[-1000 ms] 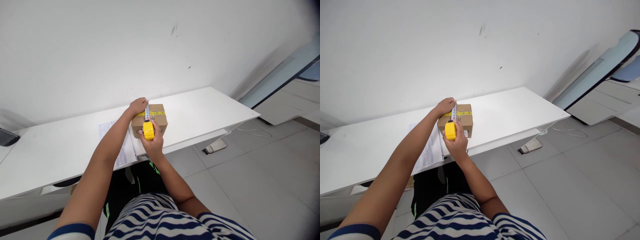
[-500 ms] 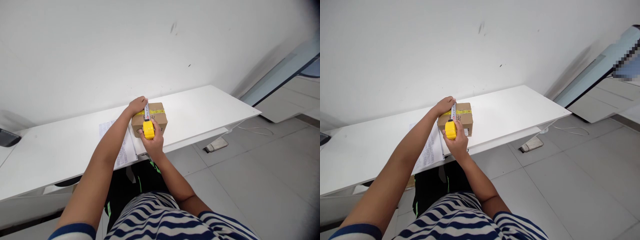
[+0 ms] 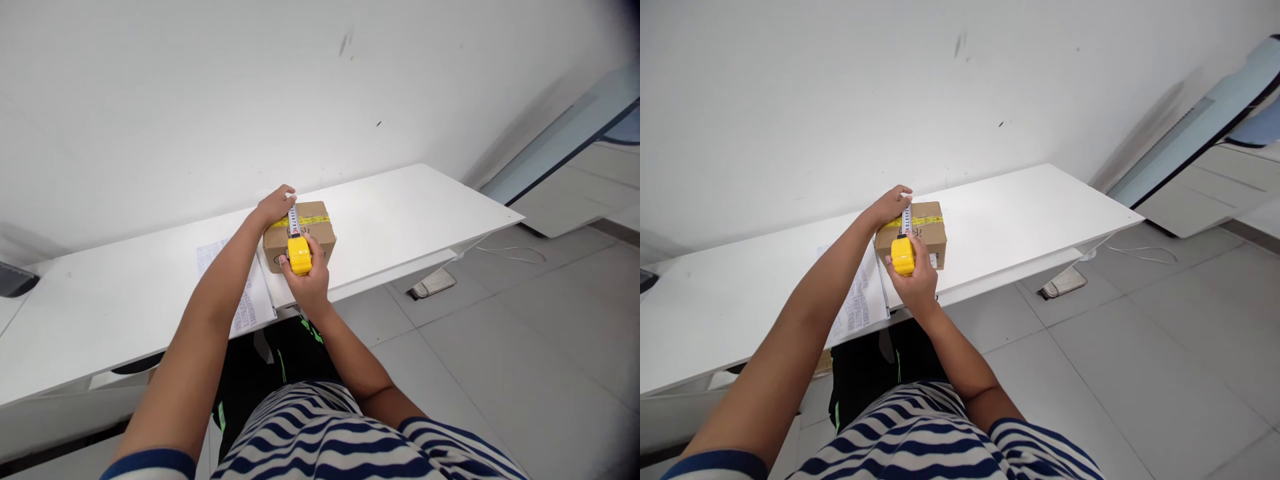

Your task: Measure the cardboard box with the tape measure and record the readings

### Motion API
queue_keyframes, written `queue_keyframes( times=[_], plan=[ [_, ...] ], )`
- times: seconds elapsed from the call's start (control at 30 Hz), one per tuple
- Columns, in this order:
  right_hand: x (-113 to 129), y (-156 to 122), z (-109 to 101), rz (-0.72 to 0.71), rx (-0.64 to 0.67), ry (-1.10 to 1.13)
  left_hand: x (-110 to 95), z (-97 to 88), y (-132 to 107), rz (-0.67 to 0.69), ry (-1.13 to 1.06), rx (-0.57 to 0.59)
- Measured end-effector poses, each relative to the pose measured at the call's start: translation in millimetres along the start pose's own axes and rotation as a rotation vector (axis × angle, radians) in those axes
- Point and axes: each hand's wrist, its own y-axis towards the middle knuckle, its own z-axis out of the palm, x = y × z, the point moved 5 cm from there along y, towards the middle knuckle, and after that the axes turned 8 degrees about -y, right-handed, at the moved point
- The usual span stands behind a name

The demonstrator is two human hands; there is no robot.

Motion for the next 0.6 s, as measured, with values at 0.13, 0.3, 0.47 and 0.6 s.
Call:
queue_keyframes(
  times=[0.13,0.3,0.47,0.6],
  plan=[
    [-2,-2,2,0.006,-0.008,0.003,-3,1.2,-2,-0.003,0.06,0.01],
    [-3,-7,4,-0.076,-0.079,-0.075,-8,0.7,-5,-0.033,0.102,0.002],
    [0,-10,5,-0.154,-0.143,-0.134,-13,-0.7,-11,-0.037,0.075,0.003],
    [-1,-8,5,-0.104,-0.108,-0.116,-10,-0.1,-8,-0.039,0.089,0.006]
  ],
)
